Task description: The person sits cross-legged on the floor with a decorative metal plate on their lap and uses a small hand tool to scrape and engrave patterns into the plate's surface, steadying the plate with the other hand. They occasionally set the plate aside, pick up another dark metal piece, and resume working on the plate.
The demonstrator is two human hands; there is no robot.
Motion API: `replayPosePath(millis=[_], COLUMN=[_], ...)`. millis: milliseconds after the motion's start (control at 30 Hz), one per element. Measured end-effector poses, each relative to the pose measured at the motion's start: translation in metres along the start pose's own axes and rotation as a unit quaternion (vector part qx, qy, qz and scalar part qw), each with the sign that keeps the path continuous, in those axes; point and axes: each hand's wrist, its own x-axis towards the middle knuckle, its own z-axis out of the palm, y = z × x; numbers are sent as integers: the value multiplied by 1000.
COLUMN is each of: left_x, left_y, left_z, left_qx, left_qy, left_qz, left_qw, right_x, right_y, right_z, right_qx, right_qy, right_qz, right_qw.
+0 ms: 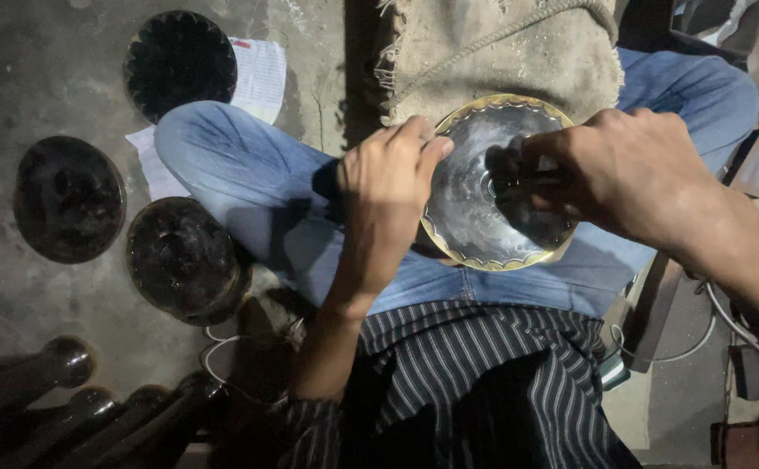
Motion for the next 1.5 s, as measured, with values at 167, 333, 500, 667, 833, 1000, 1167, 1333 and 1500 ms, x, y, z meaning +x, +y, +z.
replayPosePath(millis=[167,333,500,667,833,1000,1167,1333,1500], left_x=[-39,-78,-83,-86,-94,-97,-96,-95,-96], left_y=[19,42,37,30,27,24,24,25,21], left_z=[-11,-7,-4,-1,2,5,5,6,7], left_qx=[7,-45,-79,-257,-296,-282,-266,-271,-272], left_qy=[-86,-91,-61,-95,-27,-29,-13,-13,-8], left_qz=[-179,-270,-247,-398,-294,-276,-279,-280,-272], left_qw=[980,957,964,876,909,918,923,921,923], right_x=[0,-15,-33,-39,-19,38,63,65,67], right_y=[1,-6,-20,6,42,80,85,85,83], right_z=[8,15,33,68,133,192,226,231,228], right_qx=[-22,-5,4,287,611,730,728,718,708], right_qy=[-1,42,43,280,483,519,487,490,486], right_qz=[10,26,72,36,62,69,41,28,41], right_qw=[1000,999,996,916,624,439,482,494,510])
